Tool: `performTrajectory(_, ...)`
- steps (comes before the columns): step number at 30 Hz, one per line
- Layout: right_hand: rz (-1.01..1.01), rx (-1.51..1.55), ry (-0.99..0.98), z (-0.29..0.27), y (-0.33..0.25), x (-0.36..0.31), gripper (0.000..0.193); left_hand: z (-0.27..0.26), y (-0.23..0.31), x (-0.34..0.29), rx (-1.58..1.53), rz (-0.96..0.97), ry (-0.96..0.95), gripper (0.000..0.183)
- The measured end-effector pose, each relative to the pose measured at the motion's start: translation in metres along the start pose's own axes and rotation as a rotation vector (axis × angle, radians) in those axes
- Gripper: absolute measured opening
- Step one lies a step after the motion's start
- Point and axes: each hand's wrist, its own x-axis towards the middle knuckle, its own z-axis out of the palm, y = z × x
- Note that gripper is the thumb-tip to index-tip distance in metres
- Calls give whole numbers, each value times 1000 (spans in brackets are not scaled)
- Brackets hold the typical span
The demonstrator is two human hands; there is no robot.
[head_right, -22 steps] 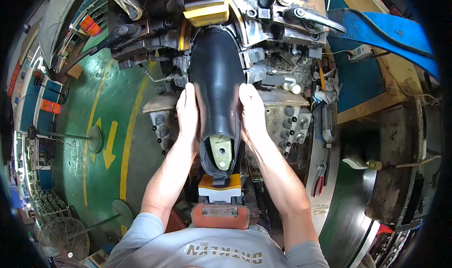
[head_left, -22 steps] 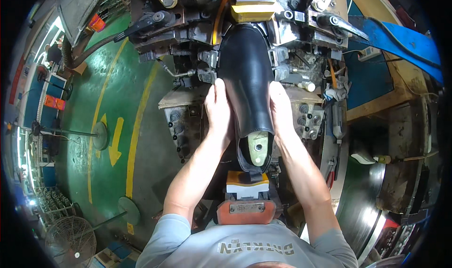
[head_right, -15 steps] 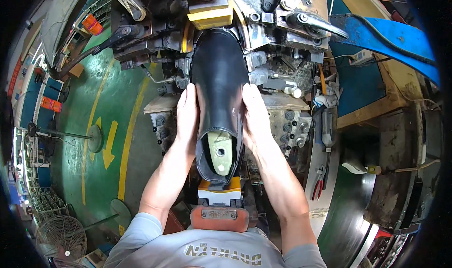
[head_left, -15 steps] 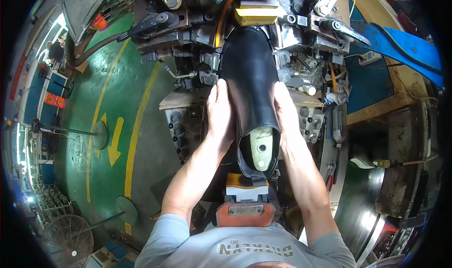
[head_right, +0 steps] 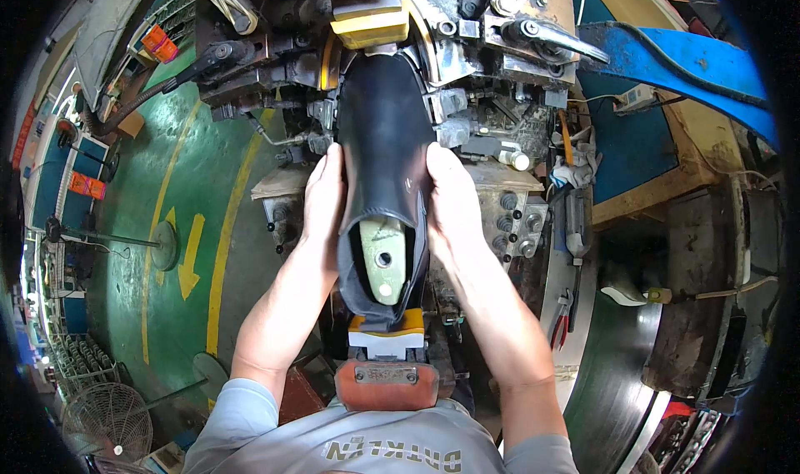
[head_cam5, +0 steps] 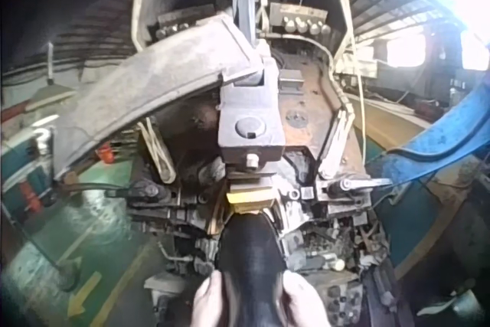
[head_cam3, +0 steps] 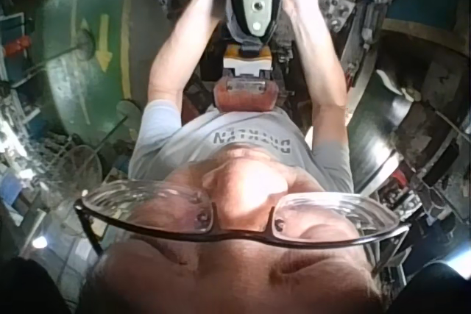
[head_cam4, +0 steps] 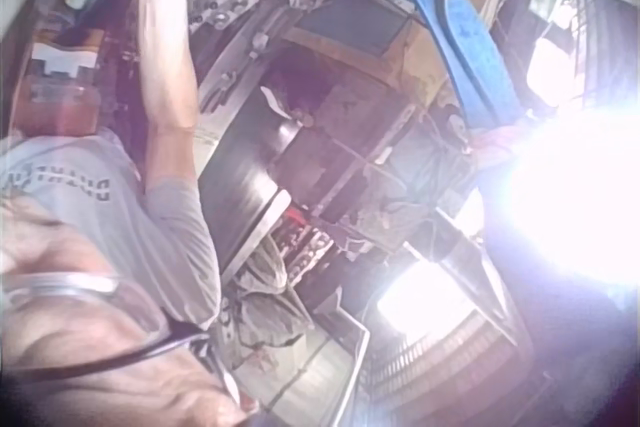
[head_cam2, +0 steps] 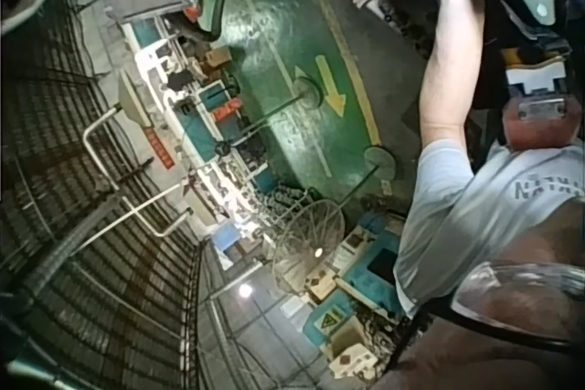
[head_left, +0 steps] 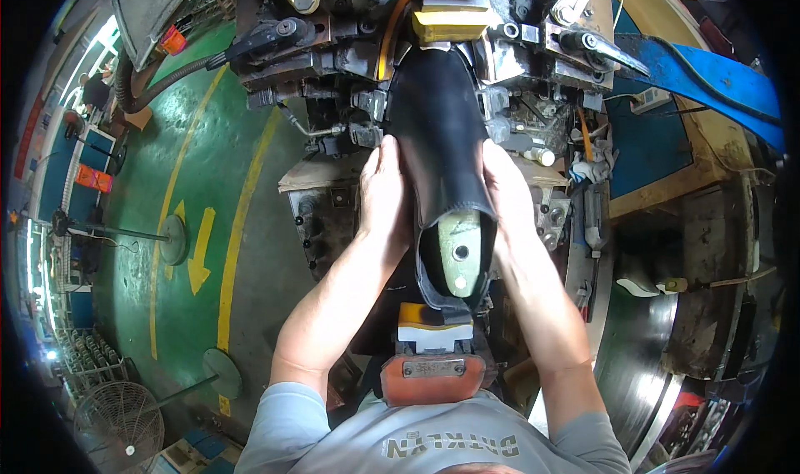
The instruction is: The person picks up black shoe uppers from a conveyor belt and places them onto a machine fixture. They operate the machine to process the shoes, then remove them and return them to the belt. This cycle is repeated for multiple shoes throughout the clip.
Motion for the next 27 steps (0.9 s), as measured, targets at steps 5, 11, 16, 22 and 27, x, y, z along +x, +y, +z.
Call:
performTrajectory(5, 6, 15, 95, -8, 17, 13, 28, -10, -10, 11, 88, 75, 141, 41)
performTrajectory(11, 56, 108, 97, -12, 19, 13, 32, -9, -15, 8, -37, 74, 164, 42)
performTrajectory(16, -126, 24, 144, -15, 29, 19, 32, -13, -32, 20, 22, 190, 258, 39)
performTrajectory(22, -144, -87, 163, -18, 31, 13, 32, -25, -48, 19, 60, 366, 215, 34)
performTrajectory(27, -162, -184, 227, -19, 29, 12, 22, -27, -57, 23, 8, 430, 215, 34)
